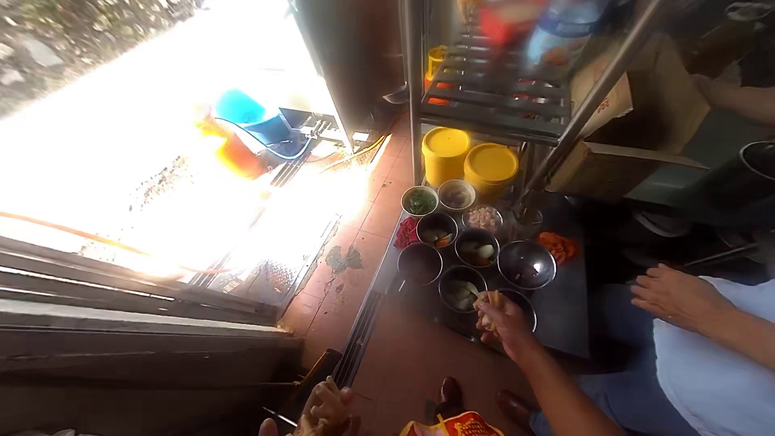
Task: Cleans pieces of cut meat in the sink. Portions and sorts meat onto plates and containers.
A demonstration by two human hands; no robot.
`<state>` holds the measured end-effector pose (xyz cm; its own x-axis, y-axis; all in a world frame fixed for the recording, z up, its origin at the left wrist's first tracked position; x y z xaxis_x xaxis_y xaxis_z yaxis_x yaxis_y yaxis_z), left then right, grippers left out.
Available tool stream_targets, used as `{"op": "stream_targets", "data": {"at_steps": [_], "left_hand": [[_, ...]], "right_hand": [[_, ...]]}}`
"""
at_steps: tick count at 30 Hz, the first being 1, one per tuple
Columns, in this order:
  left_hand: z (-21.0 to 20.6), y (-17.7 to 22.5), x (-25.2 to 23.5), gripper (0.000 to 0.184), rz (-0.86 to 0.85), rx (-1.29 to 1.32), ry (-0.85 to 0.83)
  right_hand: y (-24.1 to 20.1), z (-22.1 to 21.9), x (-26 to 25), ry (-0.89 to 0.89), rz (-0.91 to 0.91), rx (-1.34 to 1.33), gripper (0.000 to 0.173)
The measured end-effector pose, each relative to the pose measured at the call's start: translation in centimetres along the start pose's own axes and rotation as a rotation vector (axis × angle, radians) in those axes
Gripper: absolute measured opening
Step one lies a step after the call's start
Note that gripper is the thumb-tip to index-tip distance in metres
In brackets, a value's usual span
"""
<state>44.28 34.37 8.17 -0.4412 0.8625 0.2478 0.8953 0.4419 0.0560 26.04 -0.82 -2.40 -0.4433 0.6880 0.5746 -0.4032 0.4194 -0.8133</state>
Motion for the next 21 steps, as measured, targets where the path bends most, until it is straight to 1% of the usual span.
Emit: {"op": "stream_targets", "data": {"at_steps": [2,5,9,12,14,16,18,21], "left_hand": [[0.1,0.1,-2.0,0.075,0.033,0.019,0.0],[0.2,0.7,-4.9,0.077,0.05,0.004,0.021],[0.3,2.3,-9.5,0.077,0.109,0.009,0.01],[0.7,4.9,-13.9,0.078,0.214,0.041,-0.057],[0.8,6.8,-17.2,0.079,0.277,0.049,-0.086],[0.5,8.5,-20.6,0.08,0.307,0.039,-0.049],[0.0,10.7,-24.3,0.08,0.354,0.001,-0.007],[-0.2,14.2,-29.8,0.077,0.456,-0.049,-0.05]], "right_hand": [[0.4,0.2,-2.3,0.009,-0.053,0.053,0.037],[1.0,0.2,-4.4,-0.011,-0.108,0.021,0.039],[1.0,-0.3,-4.0,-0.064,-0.144,-0.059,0.039],[0.3,-2.1,-4.1,-0.101,-0.151,-0.037,0.04],[-1.0,-4.2,-4.9,-0.1,-0.153,0.058,0.039],[-2.8,-6.8,-6.6,-0.073,-0.181,0.205,0.039],[-4.8,-9.4,-8.9,-0.046,-0.251,0.377,0.045],[-6.6,-12.8,-13.4,-0.05,-0.39,0.579,0.052]]}}
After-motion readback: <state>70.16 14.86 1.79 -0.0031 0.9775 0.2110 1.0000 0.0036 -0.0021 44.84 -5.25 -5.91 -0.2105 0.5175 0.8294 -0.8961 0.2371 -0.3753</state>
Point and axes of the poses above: each hand's wrist, its own x-axis away from the middle knuckle, its own z-axis out of the back of the hand, y = z × x, the point moved 1 cm from there along -x, towards the middle knuckle, and after that the axes turned 12 degrees about x, right-handed, at the moved point
